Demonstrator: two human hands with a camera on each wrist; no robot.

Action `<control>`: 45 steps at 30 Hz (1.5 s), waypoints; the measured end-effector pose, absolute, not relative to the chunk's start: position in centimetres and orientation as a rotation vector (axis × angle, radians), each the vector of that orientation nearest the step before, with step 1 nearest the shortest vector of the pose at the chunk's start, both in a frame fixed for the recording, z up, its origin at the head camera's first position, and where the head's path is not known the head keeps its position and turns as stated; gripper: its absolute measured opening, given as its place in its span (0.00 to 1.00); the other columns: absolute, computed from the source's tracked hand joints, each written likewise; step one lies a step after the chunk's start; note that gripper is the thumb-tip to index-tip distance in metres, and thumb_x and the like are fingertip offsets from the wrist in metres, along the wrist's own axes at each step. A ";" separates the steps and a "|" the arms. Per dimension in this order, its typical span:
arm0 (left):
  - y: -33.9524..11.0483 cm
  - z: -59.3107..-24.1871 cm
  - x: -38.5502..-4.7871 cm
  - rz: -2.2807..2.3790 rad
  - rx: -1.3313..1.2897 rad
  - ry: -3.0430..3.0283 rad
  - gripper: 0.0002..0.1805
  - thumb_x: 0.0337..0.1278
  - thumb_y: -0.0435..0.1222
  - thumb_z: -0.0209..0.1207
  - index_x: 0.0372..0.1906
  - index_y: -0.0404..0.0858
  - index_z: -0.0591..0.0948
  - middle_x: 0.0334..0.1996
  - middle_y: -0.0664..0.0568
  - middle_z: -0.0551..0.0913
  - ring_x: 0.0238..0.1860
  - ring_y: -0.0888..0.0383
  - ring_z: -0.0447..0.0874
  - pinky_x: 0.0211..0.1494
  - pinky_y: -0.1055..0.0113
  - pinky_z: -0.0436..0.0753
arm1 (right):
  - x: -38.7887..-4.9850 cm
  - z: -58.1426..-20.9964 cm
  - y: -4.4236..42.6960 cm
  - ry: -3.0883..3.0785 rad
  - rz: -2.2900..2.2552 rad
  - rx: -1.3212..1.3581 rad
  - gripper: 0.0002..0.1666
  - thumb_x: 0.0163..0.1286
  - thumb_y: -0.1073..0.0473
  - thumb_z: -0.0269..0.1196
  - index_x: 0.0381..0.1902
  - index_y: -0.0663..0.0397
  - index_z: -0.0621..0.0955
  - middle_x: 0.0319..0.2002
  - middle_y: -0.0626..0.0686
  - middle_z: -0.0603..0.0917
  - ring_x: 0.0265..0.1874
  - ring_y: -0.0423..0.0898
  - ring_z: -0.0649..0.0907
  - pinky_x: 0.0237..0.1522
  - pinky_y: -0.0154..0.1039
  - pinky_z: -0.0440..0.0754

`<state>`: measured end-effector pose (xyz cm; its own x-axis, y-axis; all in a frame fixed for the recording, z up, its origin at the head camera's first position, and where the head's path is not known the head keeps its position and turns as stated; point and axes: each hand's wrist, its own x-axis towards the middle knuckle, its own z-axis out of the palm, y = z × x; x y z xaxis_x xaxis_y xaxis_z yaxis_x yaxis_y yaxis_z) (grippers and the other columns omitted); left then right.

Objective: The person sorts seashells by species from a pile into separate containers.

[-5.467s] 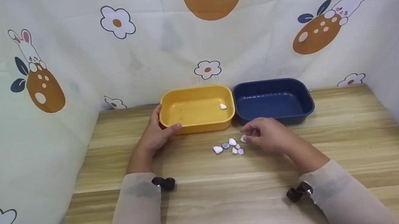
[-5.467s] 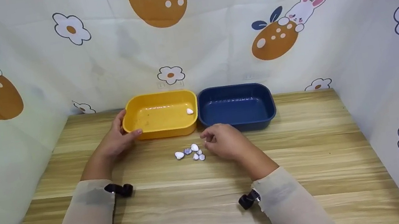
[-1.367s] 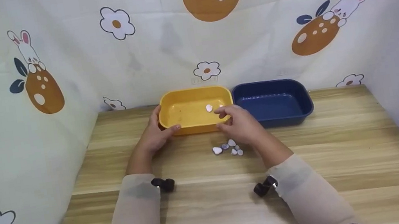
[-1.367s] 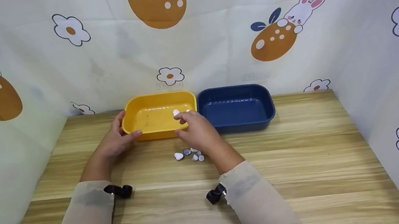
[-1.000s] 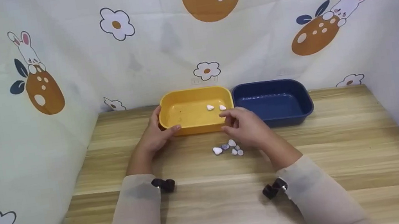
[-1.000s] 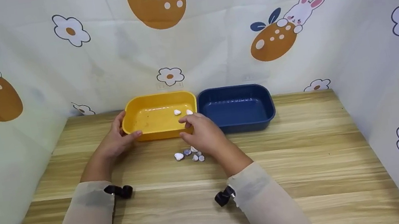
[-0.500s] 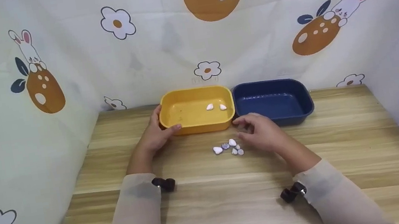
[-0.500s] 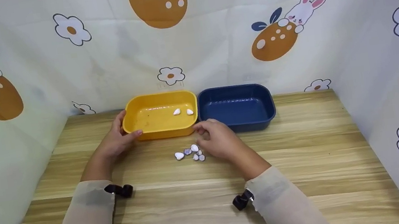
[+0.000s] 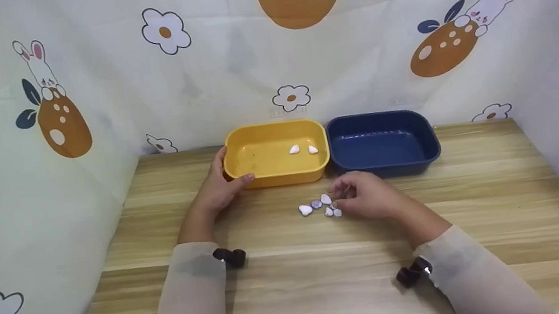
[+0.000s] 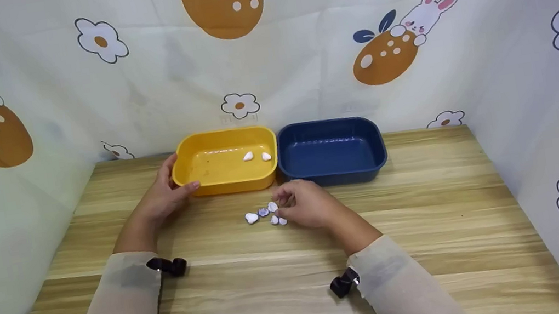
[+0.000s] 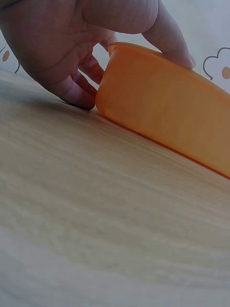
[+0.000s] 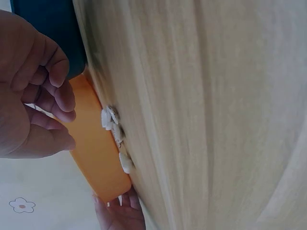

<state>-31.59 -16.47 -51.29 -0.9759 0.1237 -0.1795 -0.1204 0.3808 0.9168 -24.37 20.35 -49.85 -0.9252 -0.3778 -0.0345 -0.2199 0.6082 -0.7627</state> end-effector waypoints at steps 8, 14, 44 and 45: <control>-16.5 -51.3 -31.6 1.634 0.015 2.431 0.65 0.59 0.52 0.76 0.89 0.53 0.43 0.89 0.47 0.50 0.88 0.47 0.49 0.92 0.50 0.49 | -24.7 -50.9 20.6 2.565 -1.165 -0.552 0.13 0.63 0.62 0.76 0.45 0.55 0.89 0.39 0.50 0.90 0.39 0.41 0.84 0.43 0.32 0.83; -16.5 -51.2 -31.7 1.628 -0.002 2.417 0.64 0.59 0.51 0.76 0.89 0.54 0.42 0.89 0.48 0.50 0.89 0.48 0.49 0.92 0.50 0.49 | -24.8 -51.3 20.8 2.569 -1.106 -0.576 0.14 0.60 0.60 0.79 0.44 0.53 0.89 0.38 0.50 0.89 0.39 0.41 0.83 0.45 0.32 0.83; -16.5 -51.3 -31.7 1.610 -0.003 2.421 0.63 0.60 0.52 0.75 0.89 0.56 0.43 0.89 0.48 0.50 0.88 0.48 0.49 0.92 0.49 0.48 | -24.7 -51.4 20.6 2.626 -0.990 -0.581 0.12 0.60 0.65 0.74 0.42 0.48 0.90 0.38 0.47 0.89 0.40 0.42 0.83 0.48 0.39 0.84; -16.5 -51.3 -31.7 1.605 -0.004 2.426 0.63 0.60 0.52 0.75 0.88 0.56 0.43 0.89 0.48 0.50 0.88 0.47 0.49 0.92 0.49 0.48 | -24.7 -51.4 20.6 2.624 -0.992 -0.578 0.12 0.60 0.65 0.74 0.42 0.48 0.90 0.38 0.47 0.89 0.40 0.42 0.83 0.48 0.39 0.84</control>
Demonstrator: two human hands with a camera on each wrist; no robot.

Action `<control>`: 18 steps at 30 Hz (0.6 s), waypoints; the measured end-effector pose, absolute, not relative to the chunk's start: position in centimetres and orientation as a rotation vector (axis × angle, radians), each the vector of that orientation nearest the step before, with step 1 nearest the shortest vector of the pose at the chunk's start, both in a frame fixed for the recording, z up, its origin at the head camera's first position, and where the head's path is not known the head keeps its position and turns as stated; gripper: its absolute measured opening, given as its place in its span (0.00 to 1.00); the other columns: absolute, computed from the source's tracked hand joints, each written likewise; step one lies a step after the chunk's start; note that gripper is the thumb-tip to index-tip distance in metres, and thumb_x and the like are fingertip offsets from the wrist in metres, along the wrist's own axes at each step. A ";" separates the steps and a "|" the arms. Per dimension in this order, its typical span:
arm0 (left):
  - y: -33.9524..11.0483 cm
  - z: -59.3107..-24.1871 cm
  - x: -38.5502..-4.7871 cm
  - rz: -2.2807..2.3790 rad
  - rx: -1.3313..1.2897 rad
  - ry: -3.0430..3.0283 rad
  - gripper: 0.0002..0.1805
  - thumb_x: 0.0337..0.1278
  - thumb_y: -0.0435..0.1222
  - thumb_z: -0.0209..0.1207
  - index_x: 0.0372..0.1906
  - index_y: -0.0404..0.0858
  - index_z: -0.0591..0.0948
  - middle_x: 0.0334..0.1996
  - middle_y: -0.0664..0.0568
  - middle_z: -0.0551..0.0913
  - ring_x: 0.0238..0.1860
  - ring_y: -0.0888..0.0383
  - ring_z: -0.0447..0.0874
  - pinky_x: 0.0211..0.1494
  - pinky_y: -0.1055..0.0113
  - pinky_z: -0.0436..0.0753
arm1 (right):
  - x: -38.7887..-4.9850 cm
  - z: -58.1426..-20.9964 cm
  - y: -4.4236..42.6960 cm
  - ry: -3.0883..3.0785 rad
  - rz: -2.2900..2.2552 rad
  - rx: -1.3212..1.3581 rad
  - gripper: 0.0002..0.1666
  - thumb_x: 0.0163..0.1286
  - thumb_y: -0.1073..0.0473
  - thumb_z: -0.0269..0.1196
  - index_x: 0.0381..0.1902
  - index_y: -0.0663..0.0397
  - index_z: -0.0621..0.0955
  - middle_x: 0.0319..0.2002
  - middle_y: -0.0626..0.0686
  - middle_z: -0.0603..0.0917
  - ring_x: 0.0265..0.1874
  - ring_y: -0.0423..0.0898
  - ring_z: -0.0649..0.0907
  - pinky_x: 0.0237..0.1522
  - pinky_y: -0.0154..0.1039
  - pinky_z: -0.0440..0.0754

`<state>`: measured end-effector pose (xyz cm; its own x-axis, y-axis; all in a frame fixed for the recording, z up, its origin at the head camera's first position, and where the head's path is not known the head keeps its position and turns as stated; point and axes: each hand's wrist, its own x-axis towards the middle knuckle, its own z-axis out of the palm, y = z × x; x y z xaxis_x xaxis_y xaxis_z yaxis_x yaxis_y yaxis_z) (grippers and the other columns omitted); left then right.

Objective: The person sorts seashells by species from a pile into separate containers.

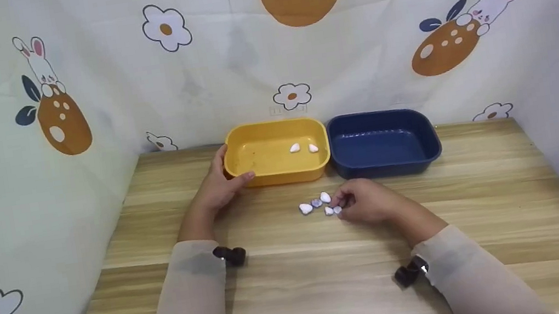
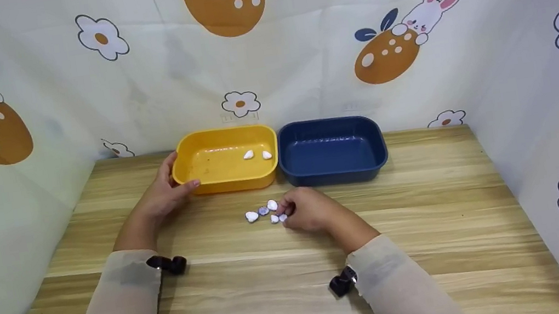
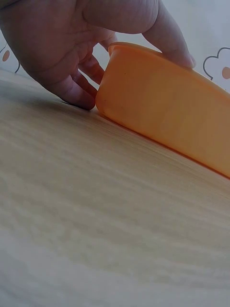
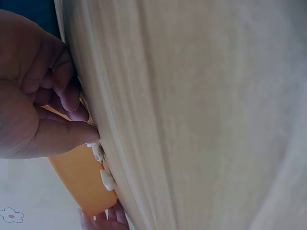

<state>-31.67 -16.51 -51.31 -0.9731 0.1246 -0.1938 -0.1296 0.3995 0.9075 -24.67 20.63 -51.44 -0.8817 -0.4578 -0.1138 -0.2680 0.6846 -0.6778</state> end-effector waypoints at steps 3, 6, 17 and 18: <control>-16.5 -51.3 -31.7 1.598 -0.006 2.436 0.63 0.59 0.52 0.75 0.88 0.56 0.44 0.89 0.48 0.50 0.88 0.47 0.49 0.92 0.48 0.48 | -24.7 -51.4 20.6 2.627 -0.989 -0.579 0.11 0.61 0.65 0.74 0.42 0.48 0.90 0.38 0.47 0.89 0.40 0.42 0.83 0.49 0.39 0.84; -16.5 -51.3 -31.7 1.611 0.001 2.430 0.64 0.59 0.52 0.75 0.88 0.55 0.43 0.89 0.48 0.50 0.88 0.48 0.50 0.92 0.49 0.48 | -24.6 -51.5 20.6 2.630 -0.991 -0.577 0.11 0.61 0.65 0.74 0.41 0.48 0.90 0.39 0.48 0.89 0.41 0.43 0.83 0.50 0.40 0.83; -16.4 -51.3 -31.7 1.661 -0.001 2.396 0.64 0.59 0.49 0.76 0.88 0.54 0.43 0.88 0.48 0.50 0.88 0.49 0.50 0.92 0.52 0.50 | -24.7 -51.3 20.7 2.637 -0.954 -0.610 0.13 0.61 0.65 0.72 0.44 0.49 0.91 0.38 0.47 0.89 0.40 0.40 0.83 0.47 0.36 0.83; -16.4 -51.4 -31.7 1.671 0.005 2.392 0.64 0.59 0.49 0.76 0.88 0.54 0.43 0.88 0.48 0.50 0.88 0.49 0.50 0.91 0.52 0.50 | -24.7 -51.2 20.7 2.632 -0.957 -0.609 0.13 0.61 0.65 0.73 0.44 0.49 0.92 0.38 0.46 0.89 0.39 0.40 0.83 0.47 0.35 0.83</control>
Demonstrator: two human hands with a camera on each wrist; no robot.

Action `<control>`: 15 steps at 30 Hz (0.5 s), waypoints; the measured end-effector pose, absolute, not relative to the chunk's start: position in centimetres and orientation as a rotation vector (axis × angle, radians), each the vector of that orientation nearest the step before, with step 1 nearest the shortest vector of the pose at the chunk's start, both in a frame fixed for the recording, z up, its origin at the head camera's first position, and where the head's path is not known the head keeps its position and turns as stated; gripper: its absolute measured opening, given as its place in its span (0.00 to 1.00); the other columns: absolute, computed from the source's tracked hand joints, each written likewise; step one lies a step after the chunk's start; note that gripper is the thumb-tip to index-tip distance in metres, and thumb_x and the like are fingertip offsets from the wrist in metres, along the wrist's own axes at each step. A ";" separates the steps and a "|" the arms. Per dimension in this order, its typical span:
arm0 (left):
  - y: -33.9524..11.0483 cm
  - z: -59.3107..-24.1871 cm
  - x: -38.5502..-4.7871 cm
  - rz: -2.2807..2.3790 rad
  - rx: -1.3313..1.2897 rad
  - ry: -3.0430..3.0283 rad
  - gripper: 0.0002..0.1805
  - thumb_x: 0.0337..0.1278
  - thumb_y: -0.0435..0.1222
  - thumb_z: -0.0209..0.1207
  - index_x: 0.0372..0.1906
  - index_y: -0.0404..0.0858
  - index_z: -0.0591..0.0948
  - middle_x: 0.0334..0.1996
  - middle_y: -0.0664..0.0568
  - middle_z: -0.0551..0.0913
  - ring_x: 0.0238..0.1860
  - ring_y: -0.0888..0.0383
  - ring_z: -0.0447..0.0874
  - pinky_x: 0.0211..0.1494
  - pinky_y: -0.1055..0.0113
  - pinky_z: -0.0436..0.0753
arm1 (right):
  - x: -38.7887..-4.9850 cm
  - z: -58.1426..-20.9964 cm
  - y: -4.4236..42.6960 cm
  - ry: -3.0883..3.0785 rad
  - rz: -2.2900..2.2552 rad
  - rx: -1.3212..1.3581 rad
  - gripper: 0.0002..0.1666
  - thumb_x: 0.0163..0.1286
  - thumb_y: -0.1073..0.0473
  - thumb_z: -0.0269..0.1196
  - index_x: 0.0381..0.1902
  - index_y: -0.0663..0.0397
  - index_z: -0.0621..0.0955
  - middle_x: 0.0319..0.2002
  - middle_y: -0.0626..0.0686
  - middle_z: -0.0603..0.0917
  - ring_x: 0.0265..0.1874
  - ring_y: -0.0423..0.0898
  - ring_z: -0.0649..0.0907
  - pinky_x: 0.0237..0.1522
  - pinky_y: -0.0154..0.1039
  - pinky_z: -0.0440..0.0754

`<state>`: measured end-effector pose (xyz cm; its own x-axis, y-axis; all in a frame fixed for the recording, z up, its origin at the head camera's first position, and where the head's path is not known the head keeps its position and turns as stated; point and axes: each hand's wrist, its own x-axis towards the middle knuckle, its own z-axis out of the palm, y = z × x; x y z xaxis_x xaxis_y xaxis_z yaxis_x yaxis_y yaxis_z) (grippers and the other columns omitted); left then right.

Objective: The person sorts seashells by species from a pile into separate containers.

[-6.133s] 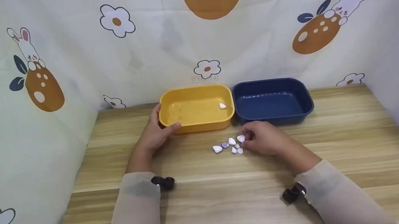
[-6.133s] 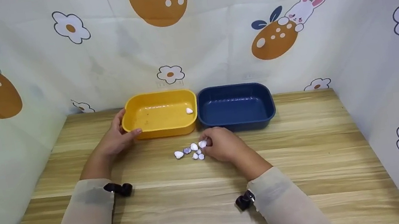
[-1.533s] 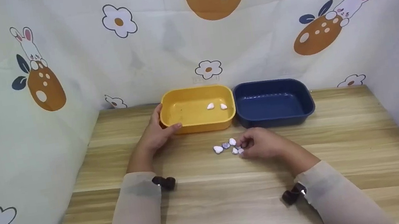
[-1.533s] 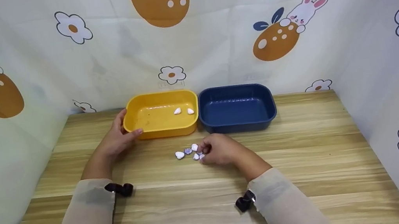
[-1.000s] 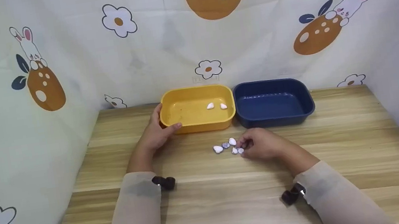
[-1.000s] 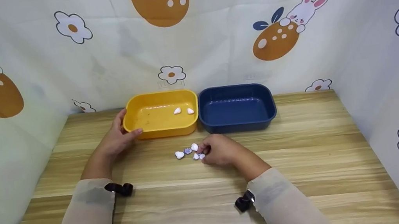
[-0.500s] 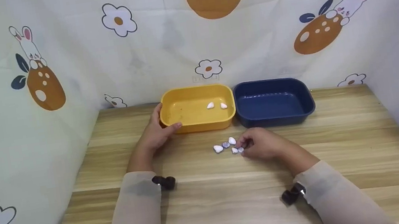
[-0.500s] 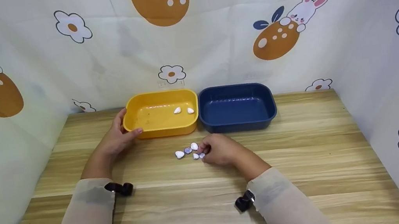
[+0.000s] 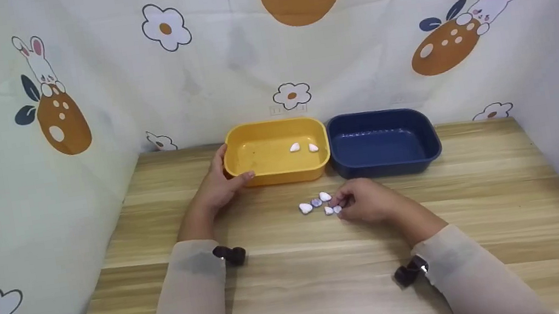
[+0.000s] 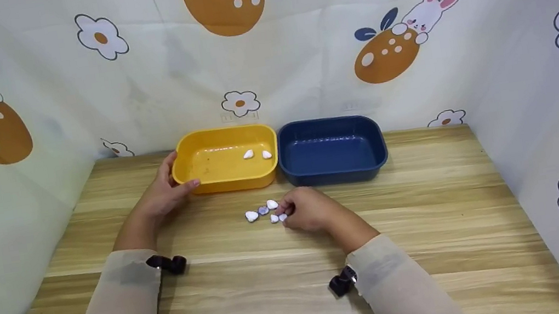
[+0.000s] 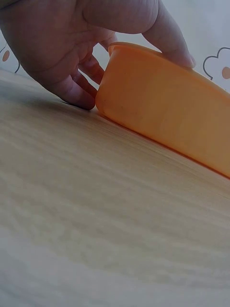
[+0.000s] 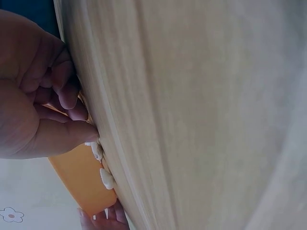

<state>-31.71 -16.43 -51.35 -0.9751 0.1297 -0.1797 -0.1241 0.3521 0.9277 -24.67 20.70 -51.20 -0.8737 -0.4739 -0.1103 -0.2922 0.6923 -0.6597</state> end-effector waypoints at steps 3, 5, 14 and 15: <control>-16.4 -51.4 -31.7 1.682 0.016 2.391 0.64 0.60 0.48 0.76 0.88 0.53 0.43 0.88 0.47 0.51 0.88 0.49 0.51 0.91 0.52 0.51 | -24.5 -50.6 20.8 2.620 -0.992 -0.596 0.12 0.61 0.64 0.74 0.43 0.48 0.91 0.37 0.46 0.89 0.39 0.40 0.83 0.46 0.35 0.82; -16.4 -51.4 -31.7 1.685 0.018 2.389 0.64 0.60 0.48 0.76 0.88 0.53 0.43 0.88 0.47 0.50 0.88 0.49 0.50 0.92 0.52 0.50 | -24.4 -50.0 20.9 2.615 -1.034 -0.571 0.12 0.61 0.63 0.75 0.44 0.48 0.91 0.38 0.47 0.89 0.39 0.41 0.82 0.45 0.34 0.82; -16.4 -51.2 -31.7 1.653 -0.009 2.396 0.64 0.60 0.49 0.75 0.89 0.54 0.42 0.89 0.48 0.49 0.89 0.49 0.49 0.92 0.52 0.49 | -24.3 -47.2 22.1 2.700 -1.111 -0.514 0.12 0.64 0.62 0.71 0.46 0.49 0.91 0.40 0.50 0.87 0.40 0.44 0.82 0.45 0.35 0.81; -16.4 -51.2 -31.7 1.646 -0.011 2.401 0.64 0.60 0.49 0.75 0.89 0.54 0.43 0.89 0.48 0.50 0.89 0.49 0.49 0.92 0.52 0.49 | -24.4 -46.9 22.4 2.717 -1.121 -0.509 0.12 0.64 0.61 0.71 0.46 0.49 0.91 0.40 0.50 0.88 0.41 0.44 0.82 0.45 0.34 0.81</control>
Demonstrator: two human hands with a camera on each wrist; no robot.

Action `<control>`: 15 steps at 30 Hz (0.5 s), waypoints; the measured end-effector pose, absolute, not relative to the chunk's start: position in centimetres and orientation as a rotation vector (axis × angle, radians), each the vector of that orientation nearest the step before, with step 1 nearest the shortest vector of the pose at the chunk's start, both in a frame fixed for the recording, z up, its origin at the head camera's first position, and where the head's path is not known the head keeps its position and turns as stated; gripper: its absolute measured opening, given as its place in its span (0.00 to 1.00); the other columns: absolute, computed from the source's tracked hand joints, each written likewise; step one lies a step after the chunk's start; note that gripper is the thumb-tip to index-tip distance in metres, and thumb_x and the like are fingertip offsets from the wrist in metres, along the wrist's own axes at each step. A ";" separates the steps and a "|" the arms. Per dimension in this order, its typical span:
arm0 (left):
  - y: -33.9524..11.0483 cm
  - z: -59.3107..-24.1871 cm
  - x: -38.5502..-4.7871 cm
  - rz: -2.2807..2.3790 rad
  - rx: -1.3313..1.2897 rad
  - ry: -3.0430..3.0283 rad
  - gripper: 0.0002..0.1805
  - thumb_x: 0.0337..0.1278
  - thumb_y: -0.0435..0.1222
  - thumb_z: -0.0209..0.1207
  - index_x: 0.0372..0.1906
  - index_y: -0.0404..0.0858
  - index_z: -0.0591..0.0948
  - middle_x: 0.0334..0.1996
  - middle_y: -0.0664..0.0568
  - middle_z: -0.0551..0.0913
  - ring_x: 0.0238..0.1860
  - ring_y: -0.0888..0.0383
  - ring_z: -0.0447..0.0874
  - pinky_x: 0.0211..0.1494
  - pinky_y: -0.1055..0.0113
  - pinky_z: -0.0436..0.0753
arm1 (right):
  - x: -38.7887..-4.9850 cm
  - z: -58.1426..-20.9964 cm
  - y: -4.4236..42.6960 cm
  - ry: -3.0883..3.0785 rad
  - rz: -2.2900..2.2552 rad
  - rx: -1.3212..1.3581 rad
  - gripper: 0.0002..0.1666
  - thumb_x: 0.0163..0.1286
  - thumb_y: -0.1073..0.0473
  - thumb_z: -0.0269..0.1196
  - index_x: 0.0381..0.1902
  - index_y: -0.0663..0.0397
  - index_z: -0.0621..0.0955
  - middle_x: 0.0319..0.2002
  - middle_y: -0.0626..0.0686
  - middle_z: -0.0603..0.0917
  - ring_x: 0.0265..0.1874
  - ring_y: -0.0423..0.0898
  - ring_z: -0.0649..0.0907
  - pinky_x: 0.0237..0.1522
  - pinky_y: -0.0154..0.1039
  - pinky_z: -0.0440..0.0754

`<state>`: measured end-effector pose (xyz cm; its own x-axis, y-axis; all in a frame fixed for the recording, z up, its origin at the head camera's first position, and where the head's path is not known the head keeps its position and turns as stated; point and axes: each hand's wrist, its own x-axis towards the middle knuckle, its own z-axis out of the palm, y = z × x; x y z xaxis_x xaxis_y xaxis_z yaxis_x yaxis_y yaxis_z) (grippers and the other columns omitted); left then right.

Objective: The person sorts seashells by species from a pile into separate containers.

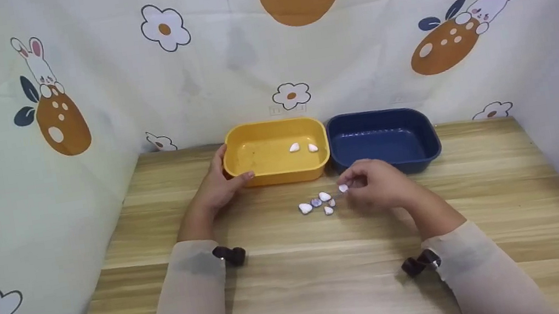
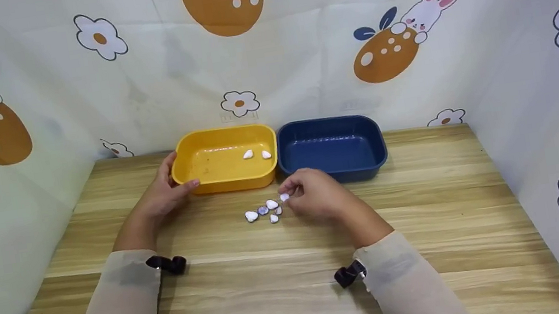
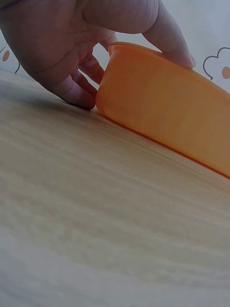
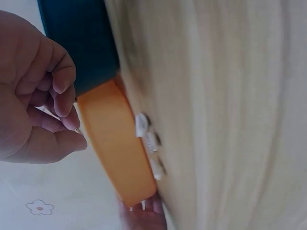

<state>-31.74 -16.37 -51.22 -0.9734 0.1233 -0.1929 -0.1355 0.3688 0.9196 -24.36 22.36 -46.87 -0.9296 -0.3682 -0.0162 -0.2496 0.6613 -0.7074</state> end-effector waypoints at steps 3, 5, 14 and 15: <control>-16.4 -51.2 -31.8 1.641 -0.009 2.398 0.64 0.60 0.50 0.75 0.89 0.54 0.42 0.89 0.48 0.50 0.89 0.49 0.49 0.92 0.52 0.49 | -24.7 -46.2 23.4 2.775 -1.169 -0.474 0.12 0.66 0.62 0.71 0.48 0.50 0.91 0.41 0.52 0.88 0.41 0.44 0.82 0.44 0.32 0.80; -16.4 -51.2 -31.9 1.644 -0.007 2.393 0.64 0.60 0.50 0.75 0.89 0.54 0.42 0.89 0.48 0.50 0.89 0.49 0.49 0.92 0.53 0.48 | -25.0 -45.8 24.1 2.816 -1.193 -0.421 0.12 0.67 0.61 0.72 0.49 0.51 0.91 0.42 0.53 0.87 0.40 0.44 0.81 0.42 0.31 0.78; -16.4 -51.4 -31.8 1.639 0.018 2.405 0.64 0.60 0.50 0.76 0.89 0.53 0.42 0.89 0.48 0.49 0.88 0.49 0.50 0.92 0.52 0.50 | -25.9 -44.6 27.2 2.888 -1.247 -0.137 0.15 0.72 0.56 0.71 0.53 0.53 0.89 0.47 0.56 0.87 0.43 0.48 0.81 0.39 0.28 0.80; -16.5 -51.4 -31.8 1.639 0.025 2.408 0.64 0.60 0.49 0.75 0.89 0.53 0.42 0.89 0.47 0.49 0.88 0.49 0.51 0.92 0.52 0.50 | -26.0 -44.6 27.5 2.893 -1.257 -0.112 0.15 0.72 0.56 0.70 0.54 0.54 0.89 0.48 0.57 0.87 0.44 0.48 0.81 0.39 0.27 0.80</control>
